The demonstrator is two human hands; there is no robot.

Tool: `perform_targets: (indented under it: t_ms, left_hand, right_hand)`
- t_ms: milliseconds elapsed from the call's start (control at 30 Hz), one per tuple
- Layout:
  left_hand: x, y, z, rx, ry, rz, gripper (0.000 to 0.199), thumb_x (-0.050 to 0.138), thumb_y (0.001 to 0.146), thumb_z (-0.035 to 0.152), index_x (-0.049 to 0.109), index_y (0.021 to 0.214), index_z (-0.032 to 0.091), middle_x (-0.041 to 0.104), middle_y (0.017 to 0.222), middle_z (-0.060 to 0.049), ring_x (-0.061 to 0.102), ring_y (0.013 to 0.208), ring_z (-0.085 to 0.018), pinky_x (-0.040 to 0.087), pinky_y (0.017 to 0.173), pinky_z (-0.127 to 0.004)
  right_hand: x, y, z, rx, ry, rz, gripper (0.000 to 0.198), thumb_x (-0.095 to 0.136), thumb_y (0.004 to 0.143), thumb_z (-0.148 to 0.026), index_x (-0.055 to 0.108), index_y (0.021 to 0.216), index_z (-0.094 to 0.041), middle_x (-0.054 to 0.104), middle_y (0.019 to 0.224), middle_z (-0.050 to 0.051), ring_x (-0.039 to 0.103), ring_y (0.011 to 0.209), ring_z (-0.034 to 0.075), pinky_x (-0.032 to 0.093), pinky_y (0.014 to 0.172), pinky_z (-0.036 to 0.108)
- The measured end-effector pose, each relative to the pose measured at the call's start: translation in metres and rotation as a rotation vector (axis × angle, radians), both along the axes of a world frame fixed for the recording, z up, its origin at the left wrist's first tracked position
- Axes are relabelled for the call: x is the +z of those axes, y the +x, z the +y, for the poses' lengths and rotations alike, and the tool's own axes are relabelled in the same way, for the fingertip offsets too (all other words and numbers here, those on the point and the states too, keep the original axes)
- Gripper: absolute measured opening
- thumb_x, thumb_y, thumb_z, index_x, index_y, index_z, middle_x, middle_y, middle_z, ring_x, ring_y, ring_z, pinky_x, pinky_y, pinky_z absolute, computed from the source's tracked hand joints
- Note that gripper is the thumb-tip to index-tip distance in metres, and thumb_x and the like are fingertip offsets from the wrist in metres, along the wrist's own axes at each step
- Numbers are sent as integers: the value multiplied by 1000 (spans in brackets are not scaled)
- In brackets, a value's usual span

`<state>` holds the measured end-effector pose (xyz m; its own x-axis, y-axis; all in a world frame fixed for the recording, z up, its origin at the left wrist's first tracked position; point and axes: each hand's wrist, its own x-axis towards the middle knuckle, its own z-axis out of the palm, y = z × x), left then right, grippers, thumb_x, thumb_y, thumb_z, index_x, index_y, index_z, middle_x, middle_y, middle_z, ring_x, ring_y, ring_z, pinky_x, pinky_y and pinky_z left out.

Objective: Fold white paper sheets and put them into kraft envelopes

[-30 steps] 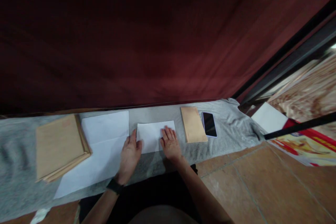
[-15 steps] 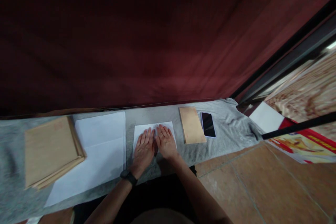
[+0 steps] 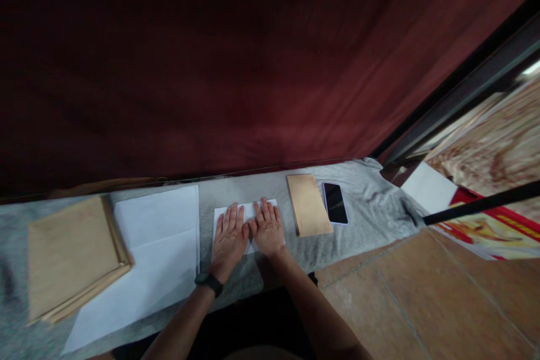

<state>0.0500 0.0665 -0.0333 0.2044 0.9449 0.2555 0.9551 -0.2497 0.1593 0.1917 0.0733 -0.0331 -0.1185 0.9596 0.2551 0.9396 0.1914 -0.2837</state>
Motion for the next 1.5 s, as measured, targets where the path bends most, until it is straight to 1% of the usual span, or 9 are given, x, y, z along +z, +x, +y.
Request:
perform_targets:
  t_ms: [200, 333, 433, 633, 867, 1033, 1267, 1400, 1500]
  left_hand:
    - [-3, -2, 2, 60, 7, -16, 61, 31, 99, 31, 39, 151, 1, 35, 160, -23, 29, 152, -32, 25, 122, -54]
    - [-4, -4, 2, 63, 14, -13, 62, 31, 100, 34, 41, 150, -2, 38, 158, -25, 32, 151, -33, 27, 122, -52]
    - [-3, -4, 1, 65, 29, -4, 62, 32, 100, 35, 42, 149, -1, 40, 157, -25, 34, 150, -34, 27, 122, -52]
    - [-3, -4, 1, 45, 63, -17, 59, 34, 100, 36, 43, 151, 6, 37, 159, -23, 31, 151, -34, 30, 120, -55]
    - [2, -2, -1, 52, 46, -15, 59, 35, 100, 37, 44, 151, 7, 37, 160, -22, 30, 152, -33, 29, 121, -53]
    - [-1, -4, -1, 48, 41, -11, 59, 33, 101, 38, 44, 150, 7, 37, 160, -21, 31, 151, -32, 30, 121, -52]
    - [-5, -7, -27, 23, 21, -41, 60, 36, 101, 37, 42, 150, 3, 37, 160, -22, 31, 151, -31, 26, 124, -49]
    - [-3, 12, -48, -87, -33, -28, 56, 32, 102, 34, 42, 151, 9, 40, 160, -16, 33, 151, -30, 30, 123, -53]
    - [-2, 25, -56, -150, -28, 22, 55, 32, 102, 36, 44, 151, 13, 41, 160, -13, 33, 151, -29, 28, 123, -55]
  right_hand:
    - [-7, 6, -2, -62, 59, -9, 60, 43, 105, -44, 38, 155, -11, 35, 162, 19, 30, 151, 30, 27, 120, 49]
    - [-8, 9, -4, -73, 78, -2, 62, 42, 105, -43, 37, 155, -7, 37, 160, 22, 31, 151, 30, 29, 120, 50]
    - [-7, 12, -7, -81, 89, -6, 62, 42, 105, -42, 36, 155, -6, 38, 159, 22, 32, 150, 31, 29, 120, 50]
    - [-6, 18, -21, -99, 85, -16, 62, 41, 106, -40, 34, 156, -3, 37, 159, 22, 34, 149, 31, 30, 120, 49]
    - [-5, 24, -36, -110, 80, -28, 61, 41, 105, -36, 34, 155, -2, 39, 158, 23, 35, 149, 31, 30, 120, 49]
    - [-4, 26, -49, -133, 69, -24, 60, 42, 105, -36, 37, 153, 0, 41, 156, 24, 36, 148, 32, 31, 119, 47]
    - [-7, 31, -65, -146, 101, -6, 59, 44, 104, -36, 41, 151, -2, 46, 154, 23, 39, 146, 32, 32, 117, 49]
    - [-4, 35, -67, -114, 85, 5, 54, 44, 103, -32, 45, 149, -3, 47, 154, 21, 41, 144, 31, 33, 117, 48]
    - [-1, 37, -69, -118, 52, 32, 50, 43, 102, -29, 49, 147, -7, 51, 151, 19, 47, 137, 31, 37, 113, 46]
